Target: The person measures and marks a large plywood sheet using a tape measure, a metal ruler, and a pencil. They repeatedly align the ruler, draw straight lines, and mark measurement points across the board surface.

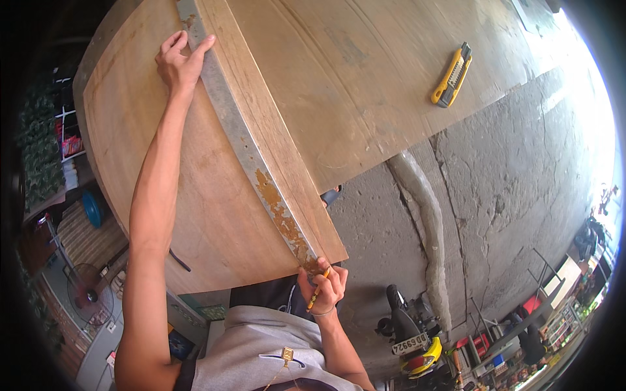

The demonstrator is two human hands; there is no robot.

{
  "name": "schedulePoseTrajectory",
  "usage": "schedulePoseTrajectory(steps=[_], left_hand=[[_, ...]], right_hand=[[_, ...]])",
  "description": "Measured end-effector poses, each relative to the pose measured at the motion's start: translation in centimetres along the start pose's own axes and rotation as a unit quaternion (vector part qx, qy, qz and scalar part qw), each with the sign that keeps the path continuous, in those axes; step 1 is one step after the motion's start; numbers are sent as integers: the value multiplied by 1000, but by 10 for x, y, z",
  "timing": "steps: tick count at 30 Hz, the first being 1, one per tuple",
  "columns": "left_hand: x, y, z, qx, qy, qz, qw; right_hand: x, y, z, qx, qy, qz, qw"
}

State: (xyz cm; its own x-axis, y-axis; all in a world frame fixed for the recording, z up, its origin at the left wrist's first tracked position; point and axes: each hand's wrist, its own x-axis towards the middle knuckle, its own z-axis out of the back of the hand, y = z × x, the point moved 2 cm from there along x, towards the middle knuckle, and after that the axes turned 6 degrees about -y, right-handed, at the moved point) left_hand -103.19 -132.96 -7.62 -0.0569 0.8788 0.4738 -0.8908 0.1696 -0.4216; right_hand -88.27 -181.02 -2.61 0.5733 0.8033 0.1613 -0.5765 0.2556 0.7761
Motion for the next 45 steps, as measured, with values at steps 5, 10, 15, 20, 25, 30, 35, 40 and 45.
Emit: schedulePoseTrajectory(steps=[5, 10, 15, 20, 25, 30, 35, 40, 45], left_hand=[[-6, -13, 2, 143, -31, -105, 984], [-9, -11, -4, 263, -37, -171, 949], [-1, -8, -5, 168, -3, -169, 971], [-6, -12, -5, 145, -29, -164, 975], [-6, -16, -2, 121, -17, -137, 983], [-8, -25, 6, 98, -58, -169, 979], [0, -27, 14, 92, 107, -84, 986], [18, -23, 49, 81, 353, -93, 927], [15, -57, 69, 220, 364, -143, 894]], right_hand=[[-1, -1, 0, -1, 6, 0, 1000], [-2, -2, 1, 3, 10, -2, 1000], [1, -1, 2, 11, 12, -5, 1000], [4, -1, 2, 17, 13, -24, 999], [3, -2, 2, 14, 12, -19, 1000], [3, -1, 2, 13, 8, -9, 1000], [1, -1, 1, 21, -2, -13, 1000], [-2, -4, 1, 15, -4, -16, 1000], [14, 10, 13, 36, 32, -33, 998]])
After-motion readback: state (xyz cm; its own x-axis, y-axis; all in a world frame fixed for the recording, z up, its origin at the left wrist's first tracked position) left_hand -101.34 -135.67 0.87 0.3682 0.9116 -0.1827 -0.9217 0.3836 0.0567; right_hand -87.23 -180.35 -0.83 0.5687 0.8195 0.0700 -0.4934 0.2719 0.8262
